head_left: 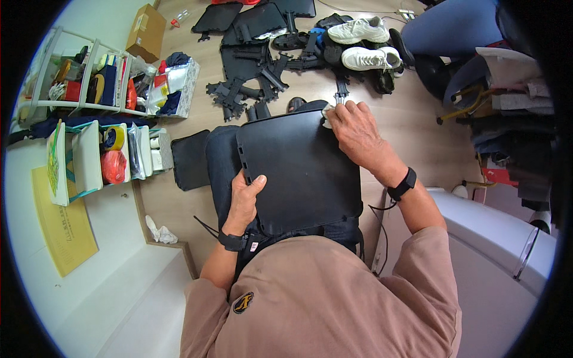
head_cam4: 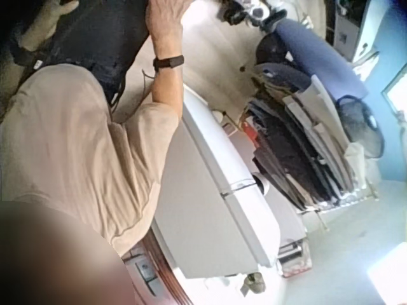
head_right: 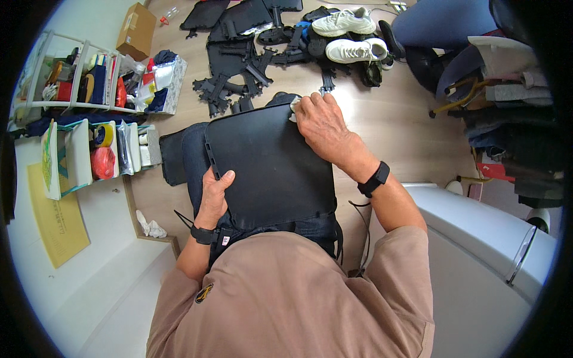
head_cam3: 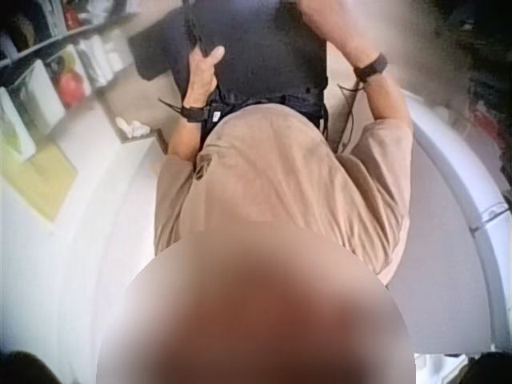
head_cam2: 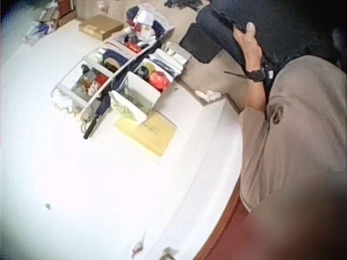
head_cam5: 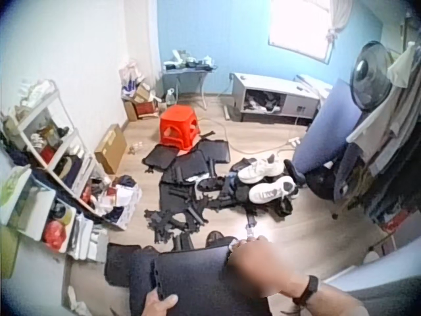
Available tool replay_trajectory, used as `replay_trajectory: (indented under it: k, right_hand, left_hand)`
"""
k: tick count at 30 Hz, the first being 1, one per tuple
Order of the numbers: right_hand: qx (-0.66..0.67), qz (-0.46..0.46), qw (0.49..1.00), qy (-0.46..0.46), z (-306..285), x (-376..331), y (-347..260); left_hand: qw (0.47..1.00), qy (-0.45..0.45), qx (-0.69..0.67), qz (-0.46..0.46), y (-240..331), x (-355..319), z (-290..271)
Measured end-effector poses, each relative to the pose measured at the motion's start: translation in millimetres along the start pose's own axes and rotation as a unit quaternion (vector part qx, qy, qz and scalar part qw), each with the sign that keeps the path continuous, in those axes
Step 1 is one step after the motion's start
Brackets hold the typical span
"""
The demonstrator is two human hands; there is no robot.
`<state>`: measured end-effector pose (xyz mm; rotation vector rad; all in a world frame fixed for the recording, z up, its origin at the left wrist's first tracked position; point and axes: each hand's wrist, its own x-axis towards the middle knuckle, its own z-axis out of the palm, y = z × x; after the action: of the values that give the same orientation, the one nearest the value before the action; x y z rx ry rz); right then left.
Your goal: The person wipes a black plastic panel with a white cloth while seated on a low stool. The person then picks up and wipes several other black plastic components from the floor.
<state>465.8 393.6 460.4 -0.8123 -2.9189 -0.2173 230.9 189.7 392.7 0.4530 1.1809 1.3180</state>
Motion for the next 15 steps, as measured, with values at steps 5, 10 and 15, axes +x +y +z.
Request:
replay_trajectory:
  k: [5,10,15]
  right_hand:
    - [-0.028,0.000,0.999,-0.039,-1,1,14]
    - [0.027,0.065,0.996,-0.053,0,5,14]
    - [0.027,0.108,0.994,-0.020,10,11,-1]
  left_hand:
    - [1.000,0.000,0.009,0.005,-5,1,0]
    - [1.000,-0.005,0.015,0.017,-7,3,1]
    - [0.999,0.004,0.023,0.042,-8,3,3]
